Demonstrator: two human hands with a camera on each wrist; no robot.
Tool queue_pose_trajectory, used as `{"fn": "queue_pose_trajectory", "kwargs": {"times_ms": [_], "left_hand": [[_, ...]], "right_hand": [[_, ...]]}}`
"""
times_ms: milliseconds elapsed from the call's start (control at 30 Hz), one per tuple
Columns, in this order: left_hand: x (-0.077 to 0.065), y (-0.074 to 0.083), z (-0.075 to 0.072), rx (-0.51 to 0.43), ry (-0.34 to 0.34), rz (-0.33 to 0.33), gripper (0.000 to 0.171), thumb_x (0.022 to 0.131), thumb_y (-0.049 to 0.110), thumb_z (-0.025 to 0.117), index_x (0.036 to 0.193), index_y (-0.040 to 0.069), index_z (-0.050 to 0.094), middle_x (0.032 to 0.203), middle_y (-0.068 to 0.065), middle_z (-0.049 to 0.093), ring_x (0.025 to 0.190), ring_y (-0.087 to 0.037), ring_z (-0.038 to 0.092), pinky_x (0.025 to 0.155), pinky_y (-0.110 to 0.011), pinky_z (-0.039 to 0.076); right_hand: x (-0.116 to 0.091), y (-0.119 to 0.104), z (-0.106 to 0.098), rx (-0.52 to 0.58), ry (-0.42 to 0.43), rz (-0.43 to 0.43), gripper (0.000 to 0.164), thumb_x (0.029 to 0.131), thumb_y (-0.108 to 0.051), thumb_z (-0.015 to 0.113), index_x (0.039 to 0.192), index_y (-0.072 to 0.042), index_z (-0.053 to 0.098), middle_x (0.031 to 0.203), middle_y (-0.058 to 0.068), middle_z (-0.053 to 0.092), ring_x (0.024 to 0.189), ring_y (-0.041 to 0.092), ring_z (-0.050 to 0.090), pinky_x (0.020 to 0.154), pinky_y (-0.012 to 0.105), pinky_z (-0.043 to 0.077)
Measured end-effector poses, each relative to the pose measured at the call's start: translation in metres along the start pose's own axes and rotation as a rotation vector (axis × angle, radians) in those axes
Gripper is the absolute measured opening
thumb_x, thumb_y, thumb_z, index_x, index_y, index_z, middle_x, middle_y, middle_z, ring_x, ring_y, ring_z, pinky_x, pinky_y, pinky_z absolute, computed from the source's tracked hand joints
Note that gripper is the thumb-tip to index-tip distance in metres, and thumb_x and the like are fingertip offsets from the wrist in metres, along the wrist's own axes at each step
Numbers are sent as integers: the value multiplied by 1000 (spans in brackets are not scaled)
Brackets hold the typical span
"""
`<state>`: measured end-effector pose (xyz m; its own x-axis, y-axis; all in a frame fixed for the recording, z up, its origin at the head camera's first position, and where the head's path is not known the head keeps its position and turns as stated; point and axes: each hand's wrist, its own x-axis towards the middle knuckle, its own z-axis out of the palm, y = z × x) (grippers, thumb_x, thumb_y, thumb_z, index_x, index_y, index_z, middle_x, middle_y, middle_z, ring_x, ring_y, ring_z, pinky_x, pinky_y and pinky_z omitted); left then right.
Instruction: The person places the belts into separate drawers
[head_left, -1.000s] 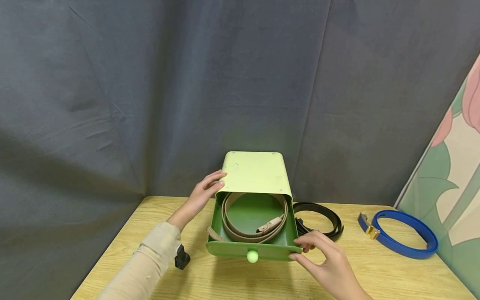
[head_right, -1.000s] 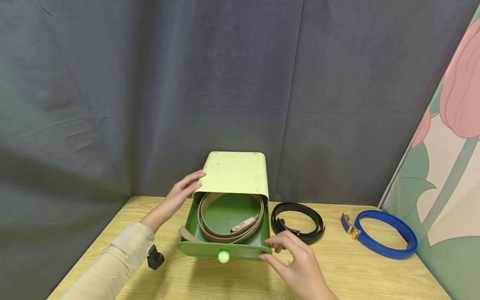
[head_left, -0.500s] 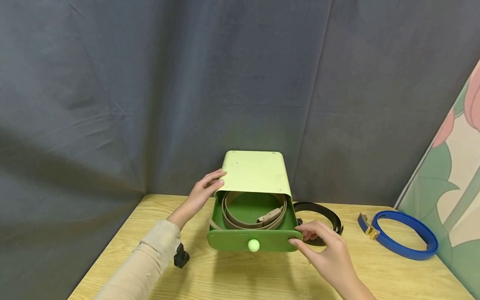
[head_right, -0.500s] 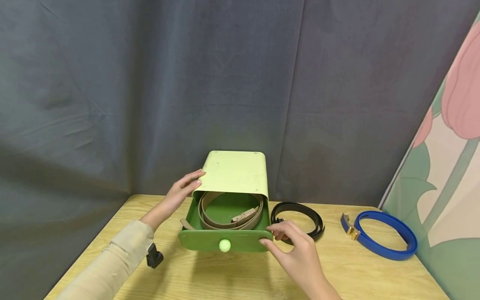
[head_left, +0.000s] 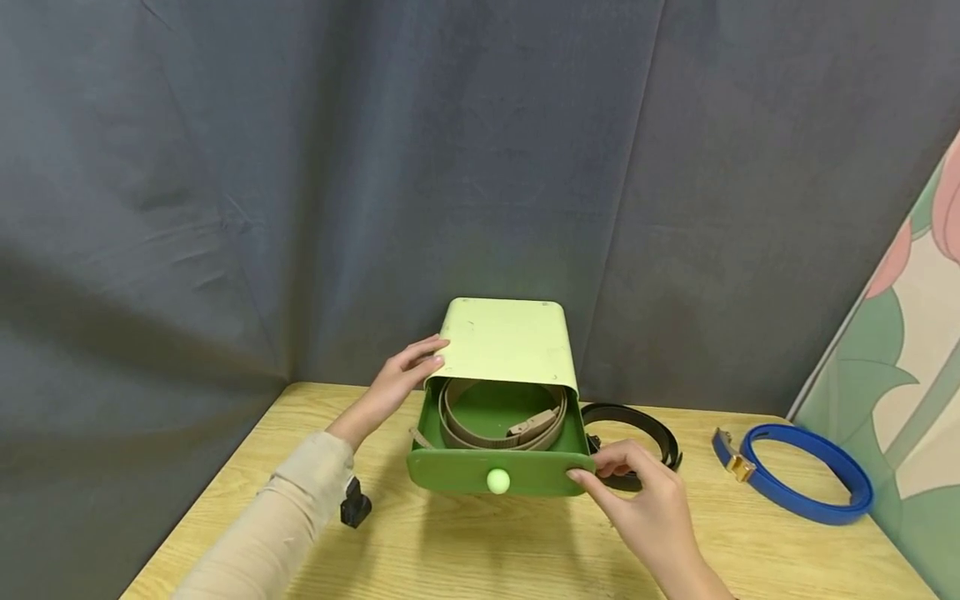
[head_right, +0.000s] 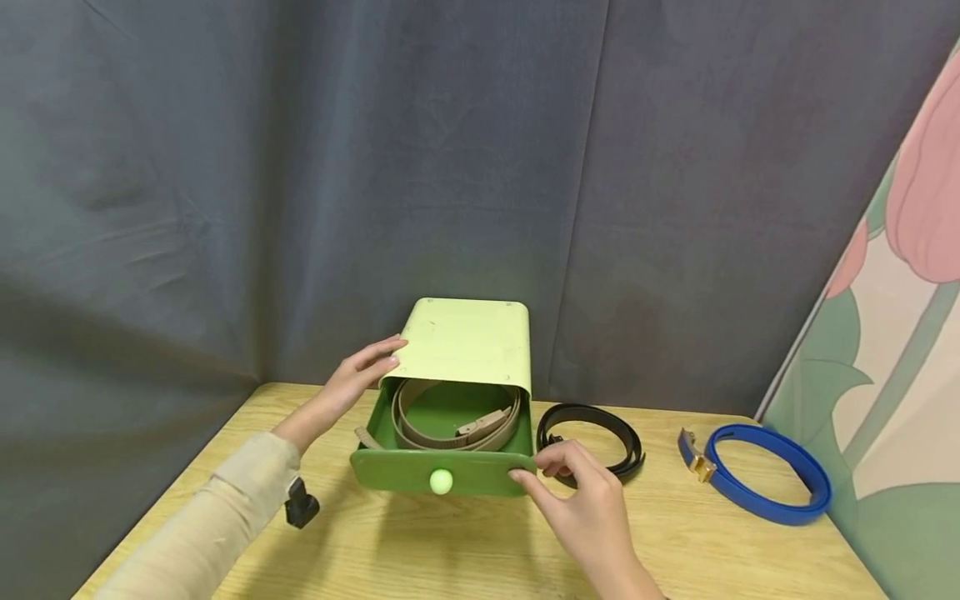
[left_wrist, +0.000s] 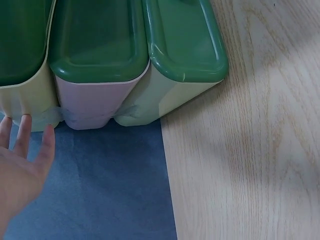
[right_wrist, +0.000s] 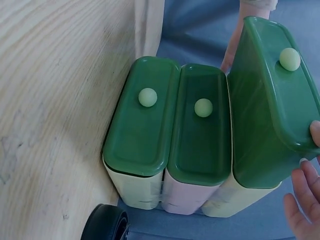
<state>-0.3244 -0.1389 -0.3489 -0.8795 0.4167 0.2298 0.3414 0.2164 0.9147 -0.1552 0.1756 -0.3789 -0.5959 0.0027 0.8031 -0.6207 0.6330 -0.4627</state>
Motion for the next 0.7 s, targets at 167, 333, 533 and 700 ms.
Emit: {"fn": "queue_pose_trajectory", "kwargs": {"times_ms": [167, 333, 533, 700], "left_hand": [[0, 2, 1, -3, 6, -15, 48, 103, 35, 54, 148, 19, 49, 161, -1, 27, 140, -30, 37, 105, -55, 38], [-4, 2, 2, 3, 7, -33, 48, 103, 35, 53, 148, 18, 48, 161, -1, 27, 140, -30, 37, 106, -55, 37], [-8, 3, 5, 13, -1, -39, 48, 103, 35, 53, 148, 17, 48, 161, -2, 27, 140, -32, 37, 106, -56, 36], [3, 2, 11, 9, -8, -14, 48, 103, 34, 54, 147, 17, 49, 161, -4, 27, 135, -30, 43, 103, -54, 39]], "right_hand": [[2, 6, 3, 16, 20, -43, 45, 58, 8, 91, 85, -15, 65, 81, -7, 65, 68, 5, 58, 62, 12, 48], [3, 10, 10, 21, 29, -38, 42, 59, 6, 91, 83, -15, 64, 80, -7, 65, 66, 8, 59, 62, 15, 48], [8, 15, 16, -7, -2, 49, 37, 64, 0, 91, 82, -17, 63, 77, -13, 62, 66, 8, 59, 61, 18, 48], [16, 23, 16, -71, 9, 101, 34, 67, -4, 91, 83, -17, 64, 75, -15, 60, 64, 5, 58, 62, 14, 45]]}}
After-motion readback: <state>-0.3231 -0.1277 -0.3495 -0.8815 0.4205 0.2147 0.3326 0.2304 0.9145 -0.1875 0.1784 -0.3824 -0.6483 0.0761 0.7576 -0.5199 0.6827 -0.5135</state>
